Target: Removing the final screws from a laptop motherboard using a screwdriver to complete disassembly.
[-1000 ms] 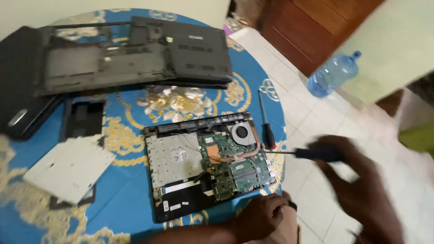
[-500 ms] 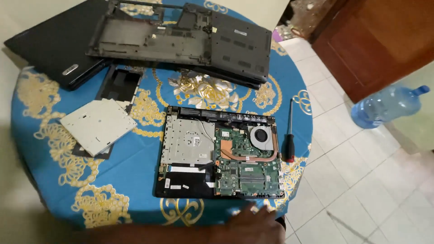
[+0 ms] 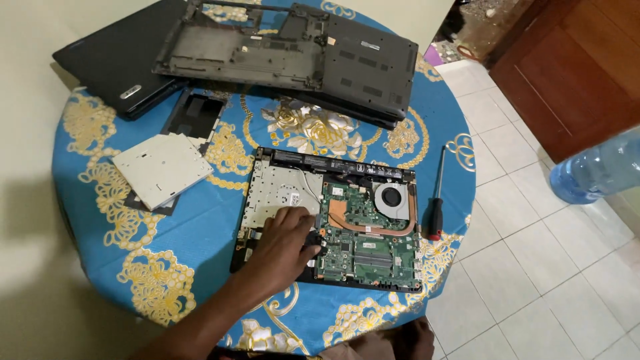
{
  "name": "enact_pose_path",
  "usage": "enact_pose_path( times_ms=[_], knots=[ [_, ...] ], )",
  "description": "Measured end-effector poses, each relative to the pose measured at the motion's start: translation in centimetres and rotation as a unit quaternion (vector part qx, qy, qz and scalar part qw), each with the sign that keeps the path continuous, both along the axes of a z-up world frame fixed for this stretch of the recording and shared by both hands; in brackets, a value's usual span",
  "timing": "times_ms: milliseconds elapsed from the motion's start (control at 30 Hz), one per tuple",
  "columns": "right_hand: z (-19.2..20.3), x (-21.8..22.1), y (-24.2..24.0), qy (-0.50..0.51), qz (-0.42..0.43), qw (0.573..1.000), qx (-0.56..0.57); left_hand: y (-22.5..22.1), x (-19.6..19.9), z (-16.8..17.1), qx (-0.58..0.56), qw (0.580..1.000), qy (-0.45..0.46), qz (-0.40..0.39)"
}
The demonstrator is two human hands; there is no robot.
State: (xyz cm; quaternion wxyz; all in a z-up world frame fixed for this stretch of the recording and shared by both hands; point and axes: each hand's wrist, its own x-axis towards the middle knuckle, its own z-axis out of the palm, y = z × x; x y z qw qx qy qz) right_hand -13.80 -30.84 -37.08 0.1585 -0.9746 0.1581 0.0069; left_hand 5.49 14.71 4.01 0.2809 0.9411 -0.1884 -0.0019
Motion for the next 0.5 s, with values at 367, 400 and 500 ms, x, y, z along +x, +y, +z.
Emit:
enact_pose_path(
  times_ms=[367,400,500],
  knots=[
    [16.5,6.7,7.5,-0.024,-0.048,0.985,0.164,-0.6,0.0,-2.6,-0.105,0.992,0.032,0.058],
    [17.7,7.0,8.1,-0.024,-0.049,0.985,0.165,-0.5,0.2,-2.5,-0.104,0.992,0.033,0.057],
    [18.8,7.4,8.6,-0.014,-0.077,0.980,0.182,-0.1,0.2,-2.4,-0.116,0.991,0.050,0.046]
  ],
)
